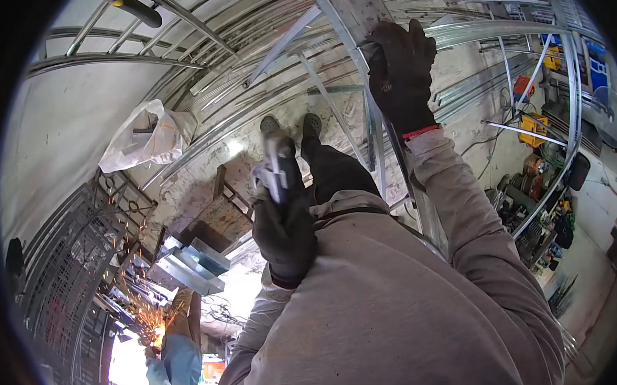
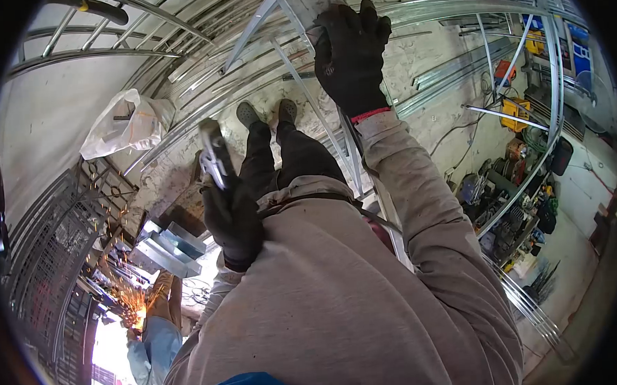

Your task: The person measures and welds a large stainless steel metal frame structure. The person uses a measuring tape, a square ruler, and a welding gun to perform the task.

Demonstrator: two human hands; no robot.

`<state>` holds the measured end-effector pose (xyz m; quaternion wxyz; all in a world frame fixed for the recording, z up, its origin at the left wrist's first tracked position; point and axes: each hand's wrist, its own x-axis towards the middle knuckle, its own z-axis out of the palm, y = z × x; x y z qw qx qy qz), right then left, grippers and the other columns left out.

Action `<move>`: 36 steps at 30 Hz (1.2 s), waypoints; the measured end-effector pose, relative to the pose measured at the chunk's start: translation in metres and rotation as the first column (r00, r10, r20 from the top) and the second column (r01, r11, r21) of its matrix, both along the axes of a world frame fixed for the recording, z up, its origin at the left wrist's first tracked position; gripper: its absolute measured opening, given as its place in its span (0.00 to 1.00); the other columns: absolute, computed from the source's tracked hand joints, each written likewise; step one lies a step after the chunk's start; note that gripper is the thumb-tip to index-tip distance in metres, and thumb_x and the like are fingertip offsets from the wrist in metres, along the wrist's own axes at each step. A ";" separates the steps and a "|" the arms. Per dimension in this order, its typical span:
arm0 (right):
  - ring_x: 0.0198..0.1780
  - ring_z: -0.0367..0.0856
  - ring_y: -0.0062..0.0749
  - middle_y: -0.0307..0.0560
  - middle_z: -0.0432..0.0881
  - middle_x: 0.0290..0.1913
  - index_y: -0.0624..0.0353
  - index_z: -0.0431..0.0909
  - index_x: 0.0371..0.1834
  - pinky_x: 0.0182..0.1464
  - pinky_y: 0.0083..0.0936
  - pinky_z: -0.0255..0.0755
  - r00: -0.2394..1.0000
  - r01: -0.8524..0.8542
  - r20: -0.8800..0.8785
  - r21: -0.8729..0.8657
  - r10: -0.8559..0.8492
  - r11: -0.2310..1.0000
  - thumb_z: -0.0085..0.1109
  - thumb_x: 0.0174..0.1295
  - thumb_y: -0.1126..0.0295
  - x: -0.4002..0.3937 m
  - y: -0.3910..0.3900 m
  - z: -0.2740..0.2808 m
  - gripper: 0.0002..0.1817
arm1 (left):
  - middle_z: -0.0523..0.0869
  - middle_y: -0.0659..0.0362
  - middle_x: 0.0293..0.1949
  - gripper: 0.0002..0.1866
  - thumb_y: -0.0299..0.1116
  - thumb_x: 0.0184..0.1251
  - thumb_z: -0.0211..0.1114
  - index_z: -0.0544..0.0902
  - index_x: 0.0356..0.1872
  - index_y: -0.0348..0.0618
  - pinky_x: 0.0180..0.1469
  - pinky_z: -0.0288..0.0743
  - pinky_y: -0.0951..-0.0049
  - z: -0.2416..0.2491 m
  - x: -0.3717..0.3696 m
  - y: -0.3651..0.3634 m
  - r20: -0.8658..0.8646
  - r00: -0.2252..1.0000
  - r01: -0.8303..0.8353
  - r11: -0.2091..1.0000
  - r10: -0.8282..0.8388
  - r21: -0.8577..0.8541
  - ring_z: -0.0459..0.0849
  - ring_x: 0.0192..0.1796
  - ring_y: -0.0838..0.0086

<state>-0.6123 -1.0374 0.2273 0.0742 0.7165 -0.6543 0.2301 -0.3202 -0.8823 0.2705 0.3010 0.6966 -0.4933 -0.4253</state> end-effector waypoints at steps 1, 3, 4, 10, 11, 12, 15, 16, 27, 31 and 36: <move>0.71 0.71 0.72 0.51 0.83 0.61 0.50 0.81 0.55 0.72 0.74 0.57 1.000 0.009 0.001 -0.008 -0.009 1.000 0.64 0.61 0.72 0.000 -0.001 -0.002 0.18 | 0.86 0.54 0.33 0.12 0.25 0.66 0.65 0.82 0.49 0.32 0.39 0.79 0.67 -0.001 0.004 0.001 0.000 1.000 0.000 1.000 0.000 -0.003 0.85 0.34 0.70; 0.71 0.71 0.71 0.51 0.83 0.60 0.50 0.81 0.54 0.71 0.73 0.58 1.000 0.023 -0.002 -0.019 -0.023 1.000 0.64 0.61 0.72 -0.001 -0.002 -0.003 0.17 | 0.86 0.54 0.33 0.10 0.27 0.67 0.65 0.81 0.46 0.34 0.41 0.78 0.69 -0.004 0.011 0.001 -0.130 0.990 -0.046 0.992 0.061 0.117 0.84 0.36 0.72; 0.71 0.71 0.71 0.51 0.83 0.60 0.50 0.81 0.54 0.71 0.72 0.59 1.000 0.017 -0.003 -0.031 -0.018 0.999 0.63 0.60 0.72 -0.002 -0.002 -0.004 0.17 | 0.86 0.54 0.33 0.10 0.27 0.67 0.65 0.81 0.46 0.34 0.41 0.78 0.69 -0.002 0.009 0.000 -0.132 0.989 -0.045 0.992 0.061 0.119 0.84 0.36 0.72; 0.70 0.72 0.71 0.51 0.83 0.60 0.50 0.81 0.54 0.71 0.70 0.58 1.000 0.022 -0.017 -0.005 -0.022 1.000 0.63 0.59 0.73 0.002 -0.002 0.000 0.18 | 0.85 0.57 0.34 0.09 0.22 0.69 0.66 0.81 0.48 0.35 0.40 0.77 0.71 0.000 0.004 -0.004 -0.073 0.993 0.090 0.995 -0.087 0.035 0.82 0.36 0.76; 0.70 0.72 0.71 0.51 0.83 0.60 0.50 0.81 0.54 0.71 0.70 0.58 1.000 0.016 -0.021 -0.025 -0.017 1.000 0.64 0.59 0.74 0.001 -0.002 -0.001 0.19 | 0.85 0.57 0.34 0.09 0.22 0.69 0.66 0.81 0.48 0.35 0.40 0.77 0.71 -0.002 0.003 -0.004 -0.075 0.993 0.090 0.995 -0.087 0.036 0.82 0.36 0.76; 0.70 0.72 0.71 0.51 0.83 0.60 0.50 0.81 0.54 0.71 0.70 0.58 1.000 0.014 -0.021 -0.024 -0.015 1.000 0.64 0.59 0.74 0.001 -0.002 -0.001 0.19 | 0.85 0.58 0.34 0.09 0.22 0.70 0.66 0.81 0.49 0.34 0.39 0.76 0.72 -0.006 0.001 -0.002 -0.107 0.993 0.054 0.998 -0.050 0.039 0.81 0.35 0.77; 0.70 0.72 0.71 0.51 0.83 0.59 0.50 0.81 0.54 0.71 0.69 0.58 0.999 0.022 -0.023 0.004 -0.022 1.000 0.64 0.58 0.74 0.003 -0.002 0.002 0.19 | 0.84 0.52 0.32 0.10 0.22 0.68 0.70 0.80 0.47 0.33 0.35 0.76 0.67 -0.008 0.002 -0.002 -0.141 0.990 0.023 0.999 -0.016 0.048 0.83 0.32 0.69; 0.70 0.72 0.71 0.51 0.84 0.59 0.50 0.81 0.54 0.71 0.69 0.58 0.999 0.017 -0.027 -0.004 -0.017 1.000 0.64 0.58 0.74 0.002 -0.002 0.002 0.19 | 0.84 0.46 0.30 0.12 0.22 0.64 0.73 0.80 0.44 0.32 0.33 0.77 0.61 -0.007 0.002 -0.003 -0.148 0.989 0.035 0.998 -0.027 0.051 0.85 0.29 0.59; 0.70 0.73 0.70 0.52 0.84 0.60 0.51 0.82 0.55 0.71 0.67 0.59 0.998 0.031 -0.053 -0.005 -0.031 1.000 0.63 0.60 0.74 0.002 -0.002 0.003 0.18 | 0.84 0.52 0.33 0.11 0.22 0.69 0.67 0.80 0.49 0.33 0.38 0.78 0.67 0.009 -0.005 -0.015 -0.077 0.993 0.090 0.995 -0.087 0.031 0.82 0.33 0.70; 0.70 0.73 0.70 0.52 0.85 0.60 0.50 0.82 0.55 0.71 0.67 0.59 0.998 0.030 -0.051 -0.009 -0.030 1.000 0.63 0.60 0.74 0.003 -0.002 0.002 0.18 | 0.85 0.51 0.33 0.12 0.22 0.69 0.68 0.80 0.51 0.32 0.39 0.78 0.67 0.010 -0.005 -0.016 -0.048 0.993 0.107 0.994 -0.106 0.020 0.82 0.34 0.69; 0.69 0.73 0.70 0.52 0.85 0.60 0.50 0.82 0.54 0.70 0.67 0.59 0.998 0.022 -0.054 -0.019 -0.023 1.000 0.64 0.60 0.74 0.001 -0.003 0.001 0.18 | 0.86 0.46 0.34 0.15 0.25 0.67 0.72 0.80 0.51 0.32 0.37 0.79 0.62 0.007 -0.003 -0.014 -0.038 0.993 0.111 0.994 -0.111 0.002 0.86 0.34 0.58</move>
